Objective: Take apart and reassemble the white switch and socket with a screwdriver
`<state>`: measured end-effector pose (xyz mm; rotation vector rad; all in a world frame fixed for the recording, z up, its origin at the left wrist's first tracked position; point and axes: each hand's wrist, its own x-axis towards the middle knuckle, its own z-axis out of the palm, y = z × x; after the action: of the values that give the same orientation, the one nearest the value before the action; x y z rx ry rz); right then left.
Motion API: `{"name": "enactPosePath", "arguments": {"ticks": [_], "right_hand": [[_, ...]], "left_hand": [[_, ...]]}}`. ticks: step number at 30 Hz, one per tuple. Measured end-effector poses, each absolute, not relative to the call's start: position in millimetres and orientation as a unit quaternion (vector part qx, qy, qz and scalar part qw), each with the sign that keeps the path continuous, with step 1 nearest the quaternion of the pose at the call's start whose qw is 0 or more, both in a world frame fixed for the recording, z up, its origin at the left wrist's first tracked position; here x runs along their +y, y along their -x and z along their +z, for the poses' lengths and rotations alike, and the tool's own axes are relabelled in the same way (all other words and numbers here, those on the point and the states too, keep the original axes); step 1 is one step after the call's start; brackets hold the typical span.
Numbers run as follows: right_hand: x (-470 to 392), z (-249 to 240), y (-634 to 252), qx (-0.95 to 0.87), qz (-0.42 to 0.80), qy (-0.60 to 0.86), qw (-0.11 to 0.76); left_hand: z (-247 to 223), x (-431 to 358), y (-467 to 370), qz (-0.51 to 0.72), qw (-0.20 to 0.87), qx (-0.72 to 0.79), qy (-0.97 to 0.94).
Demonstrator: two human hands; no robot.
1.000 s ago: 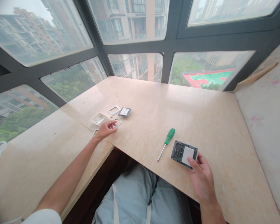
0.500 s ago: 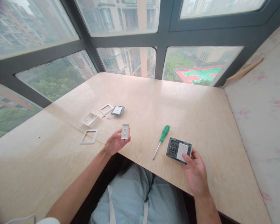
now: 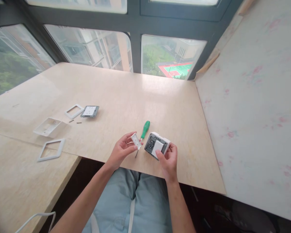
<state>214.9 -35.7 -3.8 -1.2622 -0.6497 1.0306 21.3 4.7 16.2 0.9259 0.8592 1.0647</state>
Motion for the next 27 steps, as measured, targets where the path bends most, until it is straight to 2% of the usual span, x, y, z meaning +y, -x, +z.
{"name": "enactPosePath", "arguments": {"ticks": [9,27], "right_hand": [[-49.8,18.2,-180.1,-0.307,0.386,0.549,0.675],[-53.8,21.1,-169.8,-0.410,0.307,0.550,0.660]], "left_hand": [[8.9,-1.2,-43.7,0.449,0.590,0.440,-0.506],[15.9,-13.6,-45.8,0.482,0.577,0.448,-0.484]]}}
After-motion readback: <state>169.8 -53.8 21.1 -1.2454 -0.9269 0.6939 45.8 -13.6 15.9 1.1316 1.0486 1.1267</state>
